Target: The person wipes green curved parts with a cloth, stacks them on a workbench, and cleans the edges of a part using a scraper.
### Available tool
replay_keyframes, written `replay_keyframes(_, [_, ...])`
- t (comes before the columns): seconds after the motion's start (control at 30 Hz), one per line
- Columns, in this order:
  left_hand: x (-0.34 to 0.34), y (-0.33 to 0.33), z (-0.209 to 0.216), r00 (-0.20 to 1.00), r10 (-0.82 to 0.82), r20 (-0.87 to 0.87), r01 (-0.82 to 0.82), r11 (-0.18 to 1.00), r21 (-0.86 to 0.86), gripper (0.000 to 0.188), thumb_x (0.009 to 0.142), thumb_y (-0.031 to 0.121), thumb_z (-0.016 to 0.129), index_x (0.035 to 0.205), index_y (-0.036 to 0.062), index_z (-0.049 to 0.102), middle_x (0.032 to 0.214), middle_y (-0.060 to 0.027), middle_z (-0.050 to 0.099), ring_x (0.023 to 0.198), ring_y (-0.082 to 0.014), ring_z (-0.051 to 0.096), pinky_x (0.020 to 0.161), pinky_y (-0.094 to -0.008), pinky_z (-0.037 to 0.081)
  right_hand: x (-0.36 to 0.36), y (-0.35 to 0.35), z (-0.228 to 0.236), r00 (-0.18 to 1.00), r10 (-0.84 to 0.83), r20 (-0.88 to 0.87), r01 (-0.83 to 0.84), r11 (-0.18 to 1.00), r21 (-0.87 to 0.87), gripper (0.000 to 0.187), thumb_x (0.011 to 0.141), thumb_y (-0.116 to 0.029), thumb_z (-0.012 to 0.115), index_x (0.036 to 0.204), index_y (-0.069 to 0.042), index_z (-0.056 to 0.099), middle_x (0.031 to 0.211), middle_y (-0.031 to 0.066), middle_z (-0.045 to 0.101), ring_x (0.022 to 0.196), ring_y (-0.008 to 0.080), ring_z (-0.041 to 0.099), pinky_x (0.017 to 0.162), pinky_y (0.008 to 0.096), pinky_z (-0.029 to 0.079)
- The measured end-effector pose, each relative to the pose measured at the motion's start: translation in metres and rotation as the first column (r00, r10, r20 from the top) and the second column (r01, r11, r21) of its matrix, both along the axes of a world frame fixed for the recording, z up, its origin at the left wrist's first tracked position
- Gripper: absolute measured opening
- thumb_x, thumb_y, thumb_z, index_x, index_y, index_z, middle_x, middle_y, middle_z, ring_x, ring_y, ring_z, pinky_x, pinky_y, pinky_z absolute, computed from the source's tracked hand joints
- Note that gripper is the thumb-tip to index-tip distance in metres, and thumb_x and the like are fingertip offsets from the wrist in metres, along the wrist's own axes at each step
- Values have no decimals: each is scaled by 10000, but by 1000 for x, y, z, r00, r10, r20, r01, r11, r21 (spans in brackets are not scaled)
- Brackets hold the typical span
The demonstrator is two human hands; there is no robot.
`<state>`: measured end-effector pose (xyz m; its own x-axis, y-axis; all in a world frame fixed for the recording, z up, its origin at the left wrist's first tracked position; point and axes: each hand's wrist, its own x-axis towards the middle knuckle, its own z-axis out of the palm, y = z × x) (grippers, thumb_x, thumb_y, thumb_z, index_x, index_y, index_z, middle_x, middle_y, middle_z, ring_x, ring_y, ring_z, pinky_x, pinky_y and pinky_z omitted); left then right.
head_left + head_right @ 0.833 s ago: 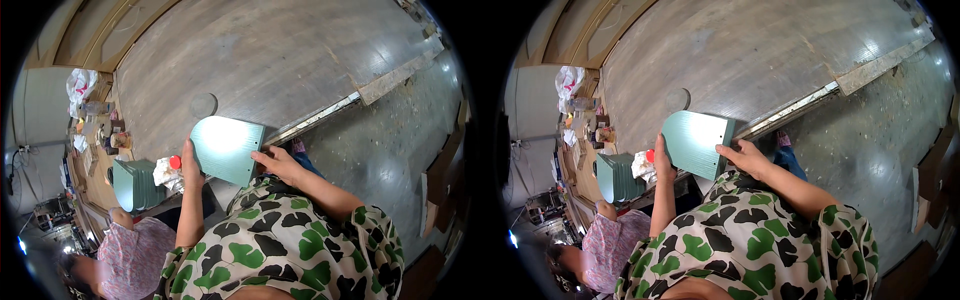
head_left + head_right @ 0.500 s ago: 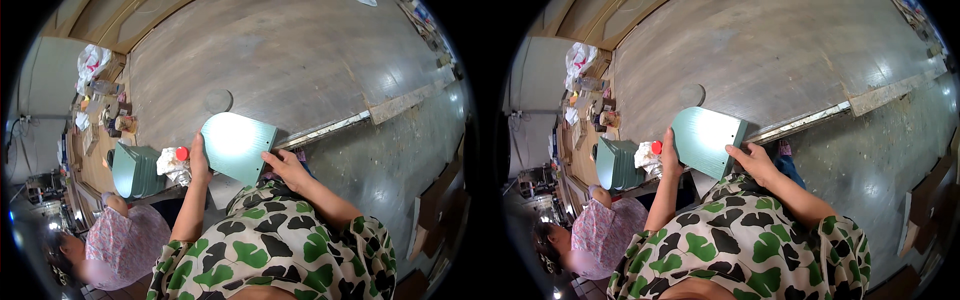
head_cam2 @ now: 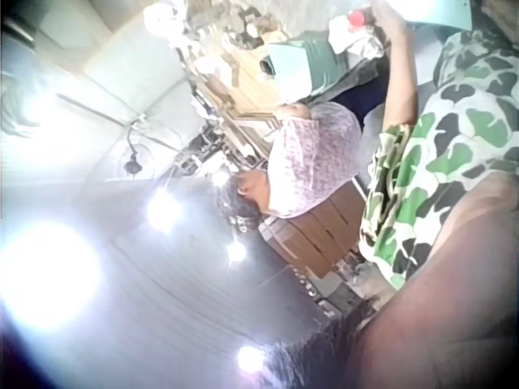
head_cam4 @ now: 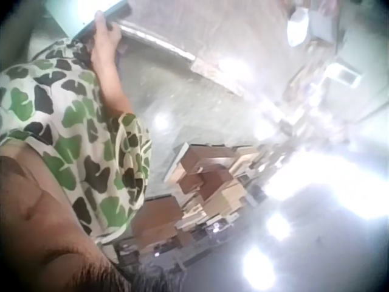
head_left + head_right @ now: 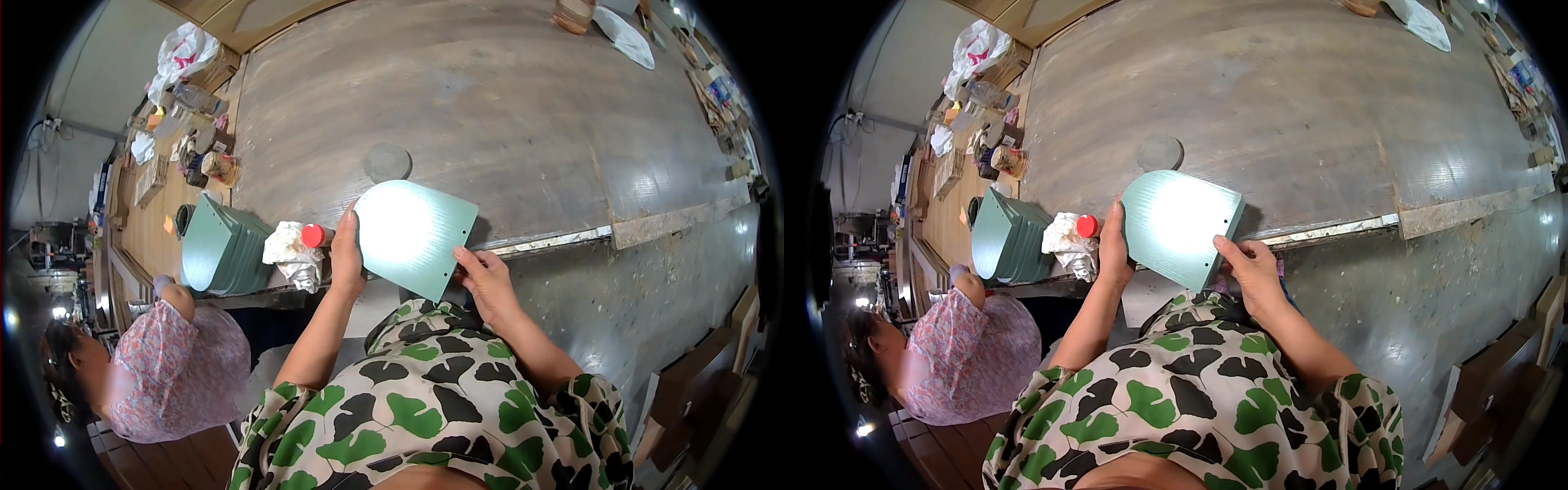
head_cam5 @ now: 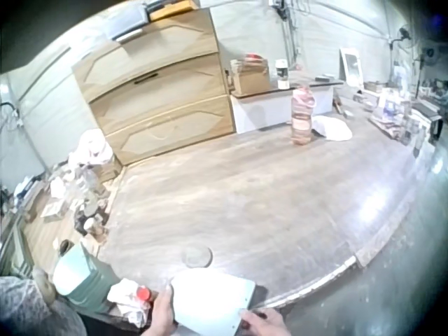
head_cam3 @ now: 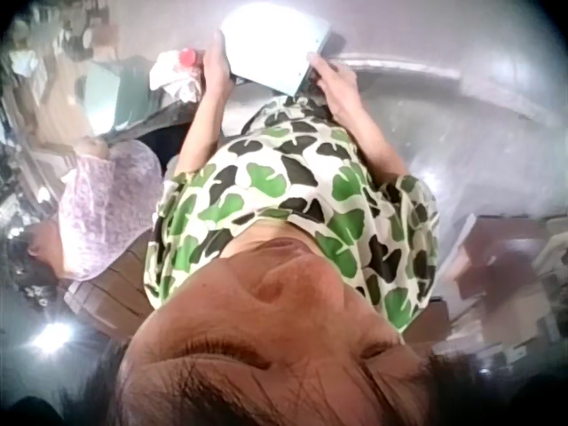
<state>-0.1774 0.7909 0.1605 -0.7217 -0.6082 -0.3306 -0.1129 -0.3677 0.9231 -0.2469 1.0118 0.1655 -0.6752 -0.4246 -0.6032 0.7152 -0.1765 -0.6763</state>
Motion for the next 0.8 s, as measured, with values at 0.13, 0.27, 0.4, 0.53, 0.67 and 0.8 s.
replay_keyframes(0.13, [-4, 10, 14, 998, 53, -30, -52, 998, 22, 505, 997, 369, 383, 1373, 33, 428, 1319, -114, 494, 1192, -200, 475, 1005, -320, 367, -23, 1, -7, 993, 101, -68, -97, 994, 54, 503, 732, -344, 814, 938, 37, 557, 837, 74, 589, 718, 112, 538, 651, 241, 453])
replay_keyframes(0.27, [-7, 18, 6, 985, 162, -56, -165, 985, -55, 492, 1004, 350, 384, 1359, 14, 436, 1308, -105, 500, 1179, -189, 477, 1002, -312, 364, -56, -2, 4, 966, 236, -110, -221, 966, 134, 522, 732, -383, 808, 940, 29, 563, 864, 90, 603, 723, 134, 567, 636, 235, 464])
replay_keyframes(0.4, [-11, 23, -7, 959, 263, -110, -262, 965, 21, 502, 1005, 344, 388, 1340, -27, 441, 1300, -101, 501, 1173, -185, 473, 1009, -310, 350, -86, -5, 8, 915, 390, -99, -367, 910, 191, 575, 733, -429, 793, 986, 38, 575, 951, 130, 612, 871, 183, 588, 777, 301, 484])
replay_keyframes(0.53, [-15, 28, -9, 945, 305, -119, -307, 952, -3, 501, 1012, 340, 375, 1324, -45, 447, 1276, -110, 514, 1156, -181, 473, 1006, -300, 346, -100, -6, 1, 879, 466, -104, -439, 874, 211, 637, 730, -464, 780, 1025, 64, 580, 1018, 162, 611, 976, 214, 577, 857, 350, 473])
replay_keyframes(0.67, [-17, 32, 0, 946, 302, -122, -302, 953, 17, 503, 1016, 348, 362, 1311, -48, 457, 1259, -109, 520, 1138, -177, 476, 996, -296, 351, -104, -5, 3, 854, 512, -93, -477, 841, 254, 635, 743, -470, 765, 1028, 69, 589, 1002, 162, 614, 939, 202, 589, 825, 334, 491])
replay_keyframes(0.8, [-20, 34, 4, 942, 310, -127, -312, 950, 9, 507, 1019, 356, 349, 1301, -49, 467, 1248, -107, 525, 1133, -175, 477, 992, -298, 354, -113, -6, 16, 772, 612, -173, -507, 756, 414, 548, 774, -455, 745, 994, 32, 622, 908, 121, 623, 783, 153, 602, 696, 268, 519])
